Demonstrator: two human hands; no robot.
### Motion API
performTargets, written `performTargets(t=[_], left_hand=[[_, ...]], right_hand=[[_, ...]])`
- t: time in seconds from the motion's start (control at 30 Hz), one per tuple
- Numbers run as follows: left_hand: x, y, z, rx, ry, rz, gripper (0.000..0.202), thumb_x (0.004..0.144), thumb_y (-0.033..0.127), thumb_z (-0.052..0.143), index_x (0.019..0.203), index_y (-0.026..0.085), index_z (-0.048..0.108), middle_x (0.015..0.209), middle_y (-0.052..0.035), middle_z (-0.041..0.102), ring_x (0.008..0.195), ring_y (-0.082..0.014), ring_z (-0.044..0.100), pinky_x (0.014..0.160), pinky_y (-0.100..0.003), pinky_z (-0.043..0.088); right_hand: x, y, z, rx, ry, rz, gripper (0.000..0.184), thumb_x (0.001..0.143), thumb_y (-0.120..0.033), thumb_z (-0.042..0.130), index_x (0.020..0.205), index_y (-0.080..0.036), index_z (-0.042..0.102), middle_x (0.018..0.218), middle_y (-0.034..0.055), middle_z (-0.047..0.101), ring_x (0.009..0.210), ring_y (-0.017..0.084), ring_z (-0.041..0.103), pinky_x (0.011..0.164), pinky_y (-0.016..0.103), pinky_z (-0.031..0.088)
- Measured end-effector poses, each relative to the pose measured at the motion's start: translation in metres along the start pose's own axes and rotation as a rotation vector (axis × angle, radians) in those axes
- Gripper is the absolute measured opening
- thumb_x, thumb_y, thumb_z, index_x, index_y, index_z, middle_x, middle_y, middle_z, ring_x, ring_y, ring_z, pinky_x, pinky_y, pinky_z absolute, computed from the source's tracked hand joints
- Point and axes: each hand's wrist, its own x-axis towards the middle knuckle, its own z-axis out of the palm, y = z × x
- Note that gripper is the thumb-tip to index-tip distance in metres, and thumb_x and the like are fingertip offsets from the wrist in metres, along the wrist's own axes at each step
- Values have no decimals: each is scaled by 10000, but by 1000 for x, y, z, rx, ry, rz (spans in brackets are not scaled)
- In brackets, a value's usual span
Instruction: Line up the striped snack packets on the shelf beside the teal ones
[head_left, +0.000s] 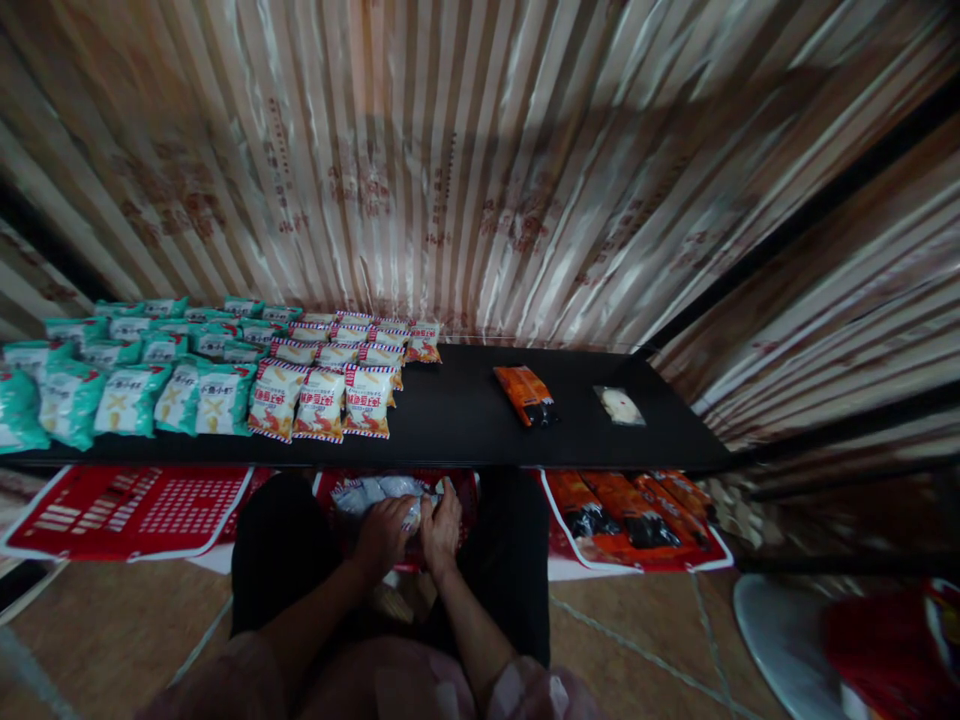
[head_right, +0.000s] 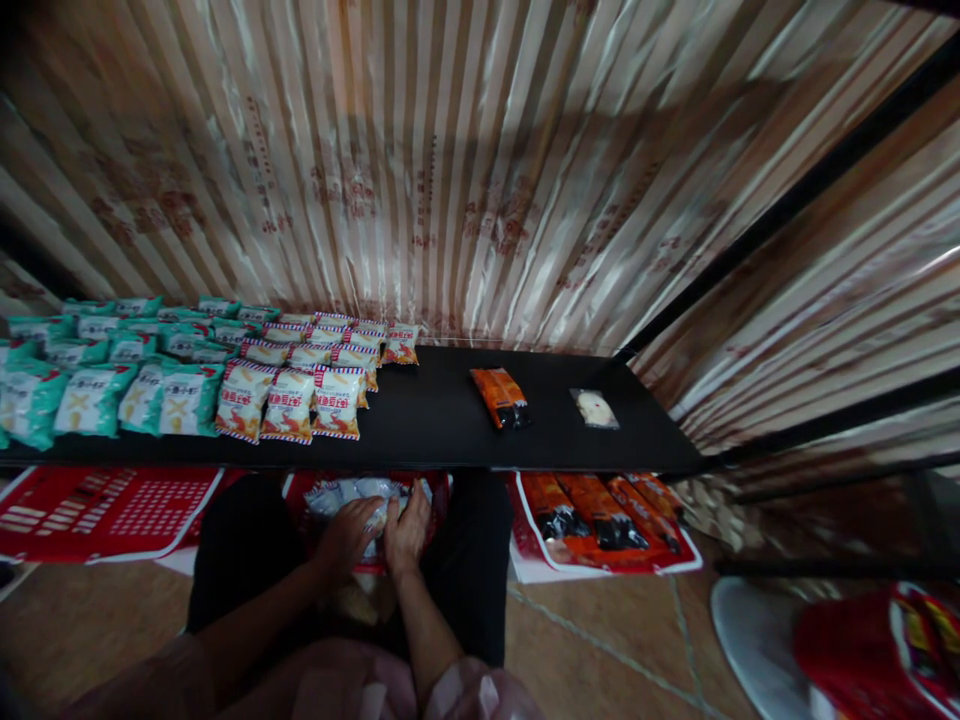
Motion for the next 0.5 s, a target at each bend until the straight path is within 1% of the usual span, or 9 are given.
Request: performTargets(t=[0.1, 0.17, 0.23, 0.33, 0.4, 0.5], left_hand=[[2, 2, -7, -18, -5, 18, 350, 871, 264, 414, 1184, 155, 528, 1144, -111, 614, 1021, -226, 569, 886, -410, 468], [3, 3, -11, -22, -11, 42, 340, 873, 265, 406, 1165, 156, 540, 1137, -112, 619, 1009, -225, 575, 878, -409, 473], [4, 3, -15, -22, -8, 64, 331, 871, 268, 405, 1145, 157, 554, 1109, -111, 632, 990, -223, 584, 867, -403, 480], [6, 4, -22, -25, 16, 88, 322, 871, 276, 399, 1123, 164, 567, 1062, -103, 650, 950, -216, 600, 843, -391, 494], [8, 5, -27, -28, 40, 91, 312, 870, 280, 400, 1101, 169, 578, 1021, -95, 663, 919, -210, 615, 821, -377, 506], [13, 7, -34, -34, 56, 102, 292, 867, 276, 407, 1077, 192, 590, 975, -75, 679, 886, -196, 632, 792, -348, 521]], right_hand=[[1, 1, -1, -32, 18, -195, 450, 884, -351, 315, 1172, -95, 547, 1236, 156, 554, 1230, 246, 420, 1017, 458, 331], [1, -3, -3, -25, -4, -263, 433, 904, -333, 281, 1110, -111, 591, 1197, 136, 584, 1219, 227, 435, 1013, 451, 345], [0, -8, -6, 7, -42, -280, 444, 920, -335, 248, 1064, -129, 614, 1146, 119, 614, 1166, 206, 489, 983, 420, 388], [-2, -16, -13, 58, -99, -248, 472, 933, -359, 213, 1002, -151, 632, 1028, 99, 659, 1014, 179, 584, 893, 356, 457], [-3, -20, -18, 66, -140, -244, 491, 937, -374, 194, 939, -170, 641, 942, 83, 677, 919, 170, 614, 839, 324, 476], [-4, -24, -24, 31, -169, -278, 543, 940, -395, 147, 836, -194, 640, 854, 71, 678, 842, 174, 624, 794, 316, 475]])
